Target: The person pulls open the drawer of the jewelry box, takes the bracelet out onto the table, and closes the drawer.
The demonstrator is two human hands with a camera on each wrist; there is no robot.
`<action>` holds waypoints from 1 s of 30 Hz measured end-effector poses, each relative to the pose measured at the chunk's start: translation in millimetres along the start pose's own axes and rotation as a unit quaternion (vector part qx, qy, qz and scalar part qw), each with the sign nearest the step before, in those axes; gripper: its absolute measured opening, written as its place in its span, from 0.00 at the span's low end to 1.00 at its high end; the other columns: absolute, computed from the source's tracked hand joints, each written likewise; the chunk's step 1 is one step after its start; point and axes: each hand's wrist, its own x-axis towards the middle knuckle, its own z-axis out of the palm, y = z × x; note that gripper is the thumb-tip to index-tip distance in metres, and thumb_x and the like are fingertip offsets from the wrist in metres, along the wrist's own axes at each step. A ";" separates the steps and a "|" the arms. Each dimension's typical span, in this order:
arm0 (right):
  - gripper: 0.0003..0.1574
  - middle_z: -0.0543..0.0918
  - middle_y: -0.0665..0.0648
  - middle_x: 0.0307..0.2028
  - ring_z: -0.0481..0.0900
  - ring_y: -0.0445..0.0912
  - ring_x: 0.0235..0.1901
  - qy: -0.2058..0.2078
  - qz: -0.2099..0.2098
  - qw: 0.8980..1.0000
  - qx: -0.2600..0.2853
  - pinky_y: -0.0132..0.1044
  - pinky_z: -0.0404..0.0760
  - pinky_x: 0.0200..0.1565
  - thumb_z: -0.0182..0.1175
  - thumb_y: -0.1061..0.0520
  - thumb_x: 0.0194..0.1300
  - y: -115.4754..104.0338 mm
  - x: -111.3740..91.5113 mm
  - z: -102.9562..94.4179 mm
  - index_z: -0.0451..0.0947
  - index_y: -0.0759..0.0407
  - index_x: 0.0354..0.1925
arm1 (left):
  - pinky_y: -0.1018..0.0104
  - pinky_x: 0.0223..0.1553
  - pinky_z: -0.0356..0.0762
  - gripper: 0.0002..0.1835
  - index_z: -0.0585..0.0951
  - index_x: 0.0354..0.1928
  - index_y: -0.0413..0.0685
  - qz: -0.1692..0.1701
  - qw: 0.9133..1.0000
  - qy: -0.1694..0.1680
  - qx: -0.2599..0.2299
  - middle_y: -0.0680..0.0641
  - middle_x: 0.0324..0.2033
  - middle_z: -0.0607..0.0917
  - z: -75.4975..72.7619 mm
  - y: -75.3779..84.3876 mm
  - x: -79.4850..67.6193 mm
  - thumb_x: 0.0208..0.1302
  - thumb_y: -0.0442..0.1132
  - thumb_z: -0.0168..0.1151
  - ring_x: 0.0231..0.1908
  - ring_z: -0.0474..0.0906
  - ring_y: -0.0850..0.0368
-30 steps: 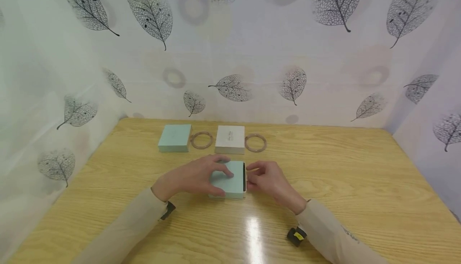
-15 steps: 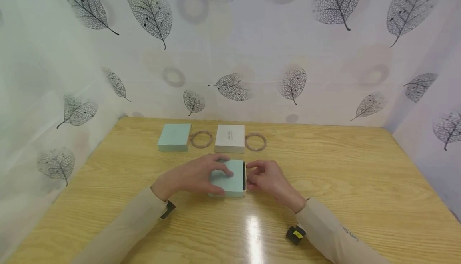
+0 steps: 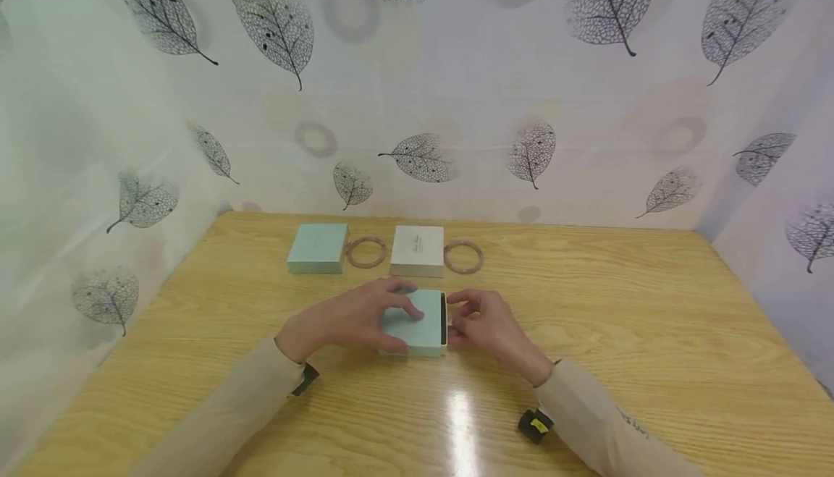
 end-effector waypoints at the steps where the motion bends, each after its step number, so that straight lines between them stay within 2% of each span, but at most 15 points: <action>1: 0.23 0.80 0.64 0.41 0.85 0.44 0.33 -0.001 -0.002 1.000 0.000 0.35 0.89 0.37 0.53 0.73 0.72 0.1 -0.3 -0.1 0.71 0.74 0.64 | 0.50 0.72 0.70 0.24 0.85 0.57 0.58 0.001 1.000 0.000 -0.001 0.44 0.74 0.69 0.3 -0.1 0.1 0.60 0.53 0.75 0.73 0.66 0.44; 30: 0.25 0.79 0.64 0.40 0.84 0.45 0.33 0.005 -0.001 1.000 -0.019 0.35 0.89 0.37 0.53 0.73 0.71 0.7 -5.6 -4.7 0.71 0.73 0.65 | 0.50 0.72 0.70 0.24 0.85 0.58 0.59 -0.008 1.000 -0.001 0.001 0.46 0.74 0.69 1.3 -0.2 -0.5 0.60 0.54 0.75 0.74 0.65 0.46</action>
